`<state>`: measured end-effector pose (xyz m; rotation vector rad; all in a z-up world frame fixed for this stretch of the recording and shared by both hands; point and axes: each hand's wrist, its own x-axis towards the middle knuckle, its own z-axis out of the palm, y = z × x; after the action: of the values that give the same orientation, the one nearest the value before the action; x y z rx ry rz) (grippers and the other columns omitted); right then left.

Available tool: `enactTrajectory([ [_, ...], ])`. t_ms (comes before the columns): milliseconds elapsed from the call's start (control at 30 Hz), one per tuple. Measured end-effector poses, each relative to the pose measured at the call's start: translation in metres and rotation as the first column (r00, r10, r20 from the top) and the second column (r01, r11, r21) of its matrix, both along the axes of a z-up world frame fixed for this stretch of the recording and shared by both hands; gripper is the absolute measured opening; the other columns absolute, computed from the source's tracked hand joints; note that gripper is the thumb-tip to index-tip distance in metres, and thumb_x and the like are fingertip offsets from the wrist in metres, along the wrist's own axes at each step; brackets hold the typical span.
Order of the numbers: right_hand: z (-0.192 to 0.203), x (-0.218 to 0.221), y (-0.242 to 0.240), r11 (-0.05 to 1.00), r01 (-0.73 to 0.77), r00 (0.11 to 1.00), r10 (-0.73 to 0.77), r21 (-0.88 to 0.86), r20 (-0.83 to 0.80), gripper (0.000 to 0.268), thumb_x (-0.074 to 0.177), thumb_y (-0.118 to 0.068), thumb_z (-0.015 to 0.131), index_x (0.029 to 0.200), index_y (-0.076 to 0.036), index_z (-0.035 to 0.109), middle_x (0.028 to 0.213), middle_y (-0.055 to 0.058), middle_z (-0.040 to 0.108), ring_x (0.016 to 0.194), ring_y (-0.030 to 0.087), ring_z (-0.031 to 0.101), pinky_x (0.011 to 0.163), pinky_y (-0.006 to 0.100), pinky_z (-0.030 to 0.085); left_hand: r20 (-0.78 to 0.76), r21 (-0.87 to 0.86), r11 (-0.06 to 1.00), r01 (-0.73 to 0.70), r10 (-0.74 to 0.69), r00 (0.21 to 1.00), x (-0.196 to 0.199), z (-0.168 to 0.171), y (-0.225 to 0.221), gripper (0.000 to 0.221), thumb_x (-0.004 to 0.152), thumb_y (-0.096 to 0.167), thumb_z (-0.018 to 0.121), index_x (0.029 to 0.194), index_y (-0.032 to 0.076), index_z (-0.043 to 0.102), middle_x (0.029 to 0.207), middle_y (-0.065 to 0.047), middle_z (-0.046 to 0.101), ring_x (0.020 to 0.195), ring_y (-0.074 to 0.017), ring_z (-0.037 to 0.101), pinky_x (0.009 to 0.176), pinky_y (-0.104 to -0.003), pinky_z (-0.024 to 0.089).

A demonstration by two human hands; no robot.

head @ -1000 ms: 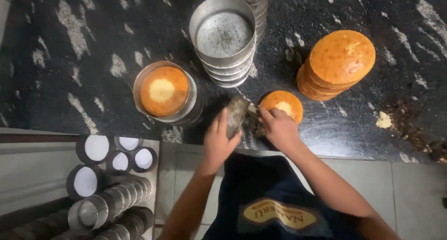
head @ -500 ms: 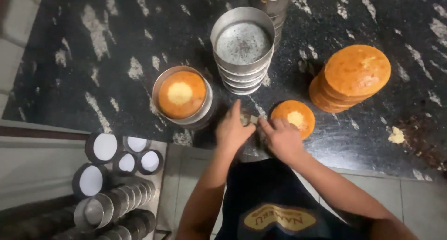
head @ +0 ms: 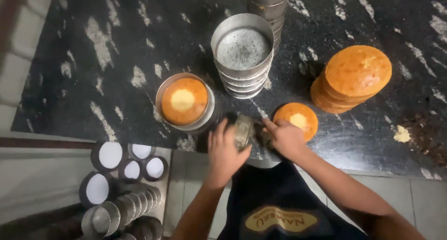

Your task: The recorder uses a knife to loosen and remove small baked cakes from metal tins.

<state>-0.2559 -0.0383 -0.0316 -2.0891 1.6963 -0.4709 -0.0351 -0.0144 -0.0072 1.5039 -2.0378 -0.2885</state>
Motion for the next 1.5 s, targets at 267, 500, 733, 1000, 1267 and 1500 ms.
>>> enactTrajectory([
  [267,-0.005,-0.013,-0.023,0.948,-0.044,0.976,-0.027,-0.317,-0.217,0.035,0.089,-0.032,0.067,0.120,-0.017,0.072,0.088,0.012,0.071,0.078,0.033,0.070,0.062,0.044,0.055,-0.114,0.059,0.987,0.150,-0.143,0.983,-0.013,-0.034,-0.012,0.080,0.079,0.034,0.078,0.151,0.011,0.050,0.154,-0.025,0.046,0.130,-0.0461,0.054,0.108,-0.052,0.046],
  [500,-0.002,-0.006,-0.012,0.999,0.018,0.999,-0.019,-0.027,-0.047,0.031,0.093,-0.034,0.066,0.120,-0.020,0.074,0.086,0.013,0.072,0.075,0.035,0.070,0.063,0.047,0.054,-0.092,-0.195,0.975,0.111,-0.131,0.987,0.017,-0.073,0.020,0.068,0.083,0.043,0.080,0.132,0.008,0.049,0.154,-0.021,0.043,0.135,-0.0455,0.048,0.113,-0.060,0.039],
  [733,0.024,0.008,0.007,0.913,-0.114,0.962,0.003,-0.393,-0.272,0.039,0.084,-0.027,0.069,0.121,-0.016,0.073,0.083,0.010,0.065,0.075,0.030,0.066,0.060,0.042,0.053,-0.055,0.300,0.942,-0.153,0.177,0.983,-0.037,-0.016,-0.034,0.086,0.077,0.036,0.084,0.149,0.008,0.044,0.136,-0.021,0.060,0.116,-0.0444,0.062,0.100,-0.049,0.048],
  [1000,-0.007,-0.007,-0.013,0.994,0.051,0.985,-0.066,-0.096,-0.158,0.029,0.096,-0.033,0.062,0.118,-0.019,0.073,0.085,0.012,0.071,0.075,0.034,0.070,0.061,0.047,0.054,-0.442,0.171,0.979,0.111,-0.024,0.897,0.001,-0.073,0.028,0.095,0.077,0.017,0.083,0.156,0.000,0.033,0.148,-0.028,0.052,0.134,-0.0425,0.055,0.110,-0.046,0.044],
  [1267,0.063,-0.057,0.009,0.875,0.276,0.945,-0.171,0.397,-0.280,0.040,0.093,-0.053,0.056,0.123,-0.031,0.071,0.106,0.013,0.074,0.100,0.036,0.071,0.083,0.050,0.055,-0.734,0.400,0.904,0.153,0.215,0.644,0.032,-0.128,0.053,0.094,0.074,0.002,0.085,0.155,0.001,0.035,0.147,-0.017,0.053,0.136,-0.0269,0.052,0.114,-0.041,0.040],
  [1500,-0.008,-0.154,0.072,0.854,0.520,0.836,-0.515,-0.025,-0.192,0.040,0.098,-0.043,0.061,0.133,-0.023,0.068,0.123,0.017,0.070,0.110,0.038,0.067,0.090,0.049,0.054,-0.866,0.442,0.857,0.266,0.329,0.377,0.028,-0.119,0.033,0.084,0.086,0.020,0.076,0.157,0.005,0.036,0.140,-0.012,0.059,0.123,-0.0212,0.060,0.105,-0.035,0.048],
])
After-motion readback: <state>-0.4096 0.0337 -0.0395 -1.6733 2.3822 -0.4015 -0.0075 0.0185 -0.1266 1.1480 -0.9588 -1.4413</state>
